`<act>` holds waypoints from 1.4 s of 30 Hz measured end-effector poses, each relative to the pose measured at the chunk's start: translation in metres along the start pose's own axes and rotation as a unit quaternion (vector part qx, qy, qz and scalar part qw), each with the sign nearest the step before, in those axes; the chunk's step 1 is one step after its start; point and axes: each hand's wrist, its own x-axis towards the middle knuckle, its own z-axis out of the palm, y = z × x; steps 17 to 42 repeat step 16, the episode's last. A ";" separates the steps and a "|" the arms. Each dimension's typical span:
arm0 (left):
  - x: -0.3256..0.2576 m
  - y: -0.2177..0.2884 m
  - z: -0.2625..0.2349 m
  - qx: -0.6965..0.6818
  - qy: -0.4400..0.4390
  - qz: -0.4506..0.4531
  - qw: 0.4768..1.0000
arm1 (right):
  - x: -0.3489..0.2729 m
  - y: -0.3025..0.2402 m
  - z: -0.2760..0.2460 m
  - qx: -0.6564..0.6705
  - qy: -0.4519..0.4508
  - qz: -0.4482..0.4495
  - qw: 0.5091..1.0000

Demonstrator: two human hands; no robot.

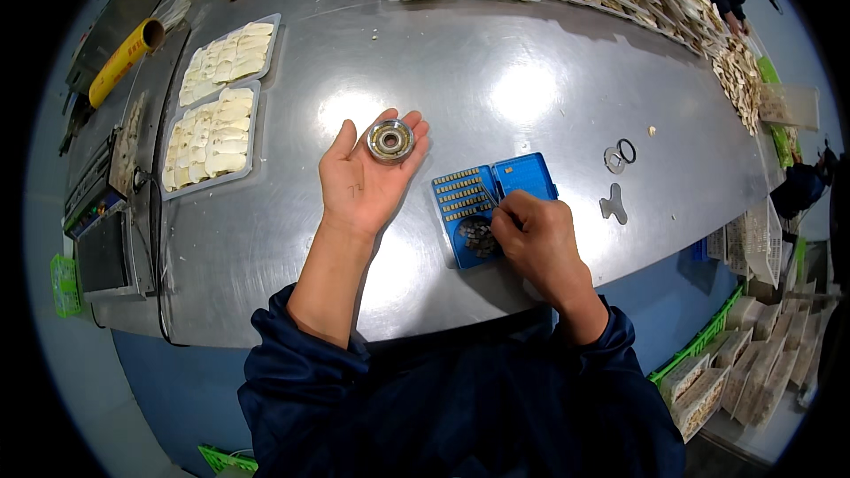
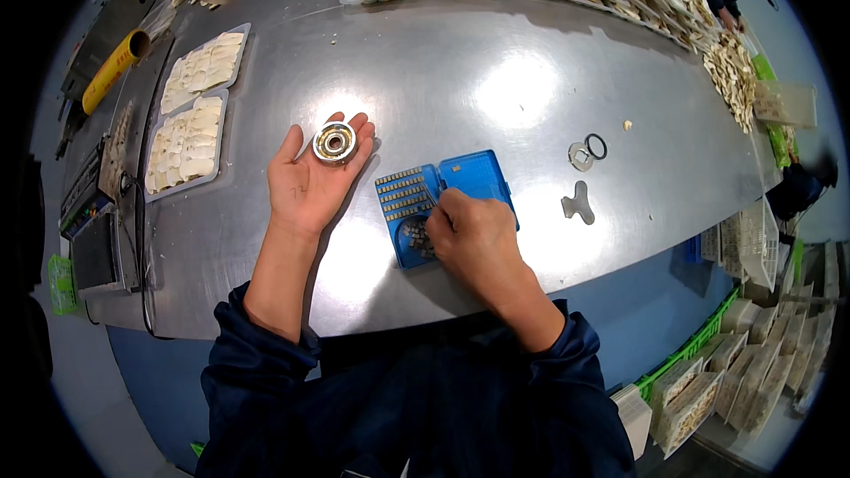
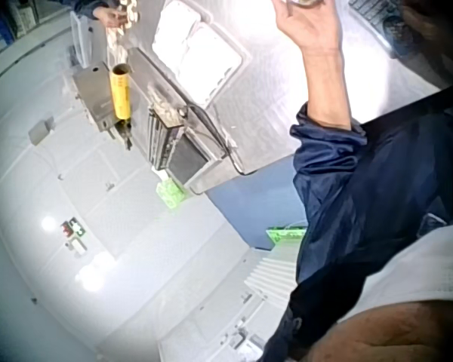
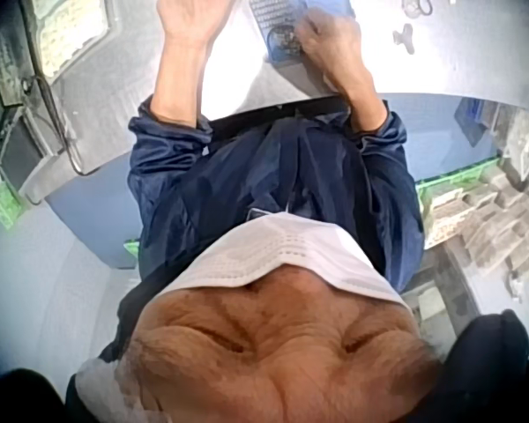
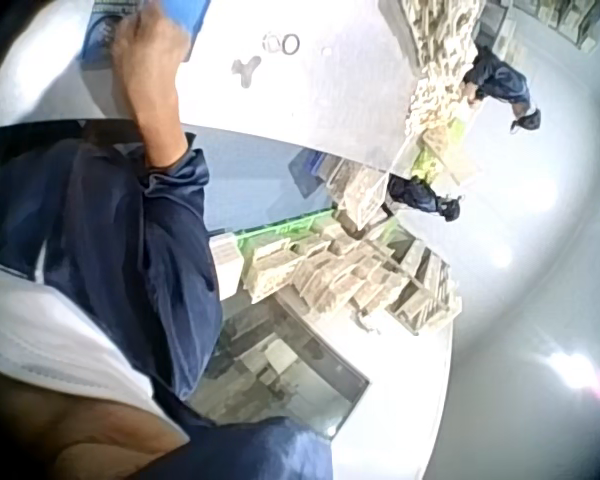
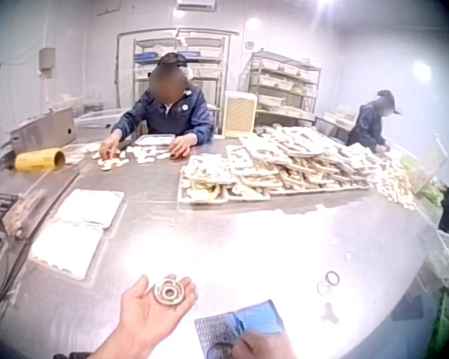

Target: The person uses tweezers to place small metal components into a cylindrical bearing held in the left hand. They repeatedly pick up parts from a blue tray and insert them into the bearing, occasionally rotating the bearing to access different positions.

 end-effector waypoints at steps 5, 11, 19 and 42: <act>0.001 0.001 -0.001 -0.001 -0.004 -0.001 1.000 | 0.002 -0.002 0.000 0.016 -0.007 -0.007 1.000; 0.001 0.001 -0.002 0.000 -0.001 -0.001 1.000 | 0.003 -0.005 -0.001 0.016 -0.025 0.009 1.000; 0.002 0.002 -0.004 -0.016 -0.010 -0.012 1.000 | 0.003 -0.008 -0.001 0.023 -0.041 0.019 0.999; 0.002 0.002 -0.004 -0.016 -0.010 -0.012 1.000 | 0.003 -0.008 -0.001 0.023 -0.041 0.019 0.999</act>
